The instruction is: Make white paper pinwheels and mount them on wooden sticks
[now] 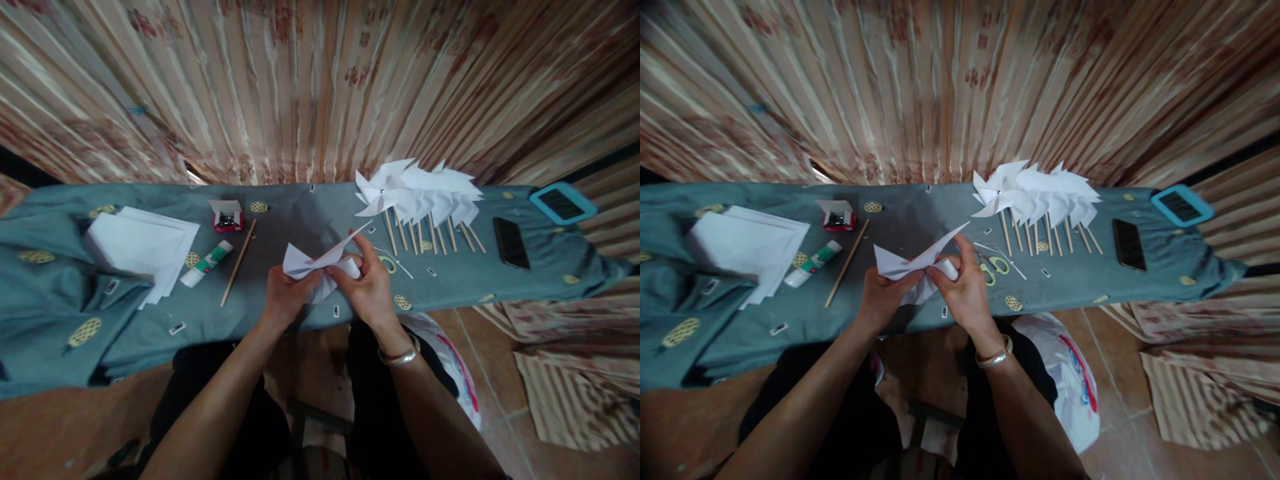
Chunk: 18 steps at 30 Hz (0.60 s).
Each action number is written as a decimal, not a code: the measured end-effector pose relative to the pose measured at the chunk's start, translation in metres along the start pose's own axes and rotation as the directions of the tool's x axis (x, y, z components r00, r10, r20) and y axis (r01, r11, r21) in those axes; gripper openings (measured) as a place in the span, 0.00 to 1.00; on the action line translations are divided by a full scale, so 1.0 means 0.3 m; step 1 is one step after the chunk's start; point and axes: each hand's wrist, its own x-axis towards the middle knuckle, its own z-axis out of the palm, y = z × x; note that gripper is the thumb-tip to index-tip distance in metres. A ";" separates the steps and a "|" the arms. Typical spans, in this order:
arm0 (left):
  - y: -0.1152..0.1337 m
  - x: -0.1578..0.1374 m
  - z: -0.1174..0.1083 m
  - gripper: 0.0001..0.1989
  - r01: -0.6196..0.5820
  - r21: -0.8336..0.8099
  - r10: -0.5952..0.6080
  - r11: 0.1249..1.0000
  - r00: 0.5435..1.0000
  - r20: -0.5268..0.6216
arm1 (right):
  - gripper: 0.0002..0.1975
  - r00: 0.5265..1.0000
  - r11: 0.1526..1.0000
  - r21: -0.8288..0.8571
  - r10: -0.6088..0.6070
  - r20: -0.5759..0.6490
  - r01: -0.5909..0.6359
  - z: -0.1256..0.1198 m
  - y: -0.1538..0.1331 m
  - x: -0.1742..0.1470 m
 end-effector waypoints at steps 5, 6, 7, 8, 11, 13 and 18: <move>0.007 -0.005 -0.003 0.11 0.023 -0.003 -0.023 1.000 1.000 0.015 | 0.35 1.000 1.000 0.020 0.009 0.010 -0.009 0.002 0.000 -0.004; 0.007 -0.006 -0.006 0.11 0.028 -0.005 -0.028 1.000 0.999 0.026 | 0.35 1.000 0.999 0.031 0.010 0.014 -0.011 0.003 0.000 -0.006; 0.006 -0.007 -0.010 0.11 0.033 -0.007 -0.033 0.999 0.999 0.035 | 0.35 1.000 0.999 0.043 0.013 0.018 -0.013 0.004 0.001 -0.008; 0.006 -0.008 -0.014 0.11 0.033 -0.006 -0.033 0.999 0.999 0.043 | 0.35 1.000 0.999 0.051 0.015 0.019 -0.016 0.004 0.001 -0.010; 0.002 -0.013 -0.026 0.11 0.025 0.005 -0.025 1.000 0.998 0.056 | 0.36 1.000 0.999 0.031 0.021 0.015 -0.021 0.006 0.001 -0.017; -0.001 -0.017 -0.030 0.11 0.012 0.002 -0.012 1.000 0.998 0.059 | 0.36 1.000 1.000 0.012 0.016 0.010 -0.016 0.007 0.001 -0.021; -0.001 -0.016 -0.029 0.11 0.009 -0.041 -0.007 0.999 0.999 0.039 | 0.36 1.000 1.000 -0.026 -0.012 -0.008 0.012 0.011 -0.008 -0.030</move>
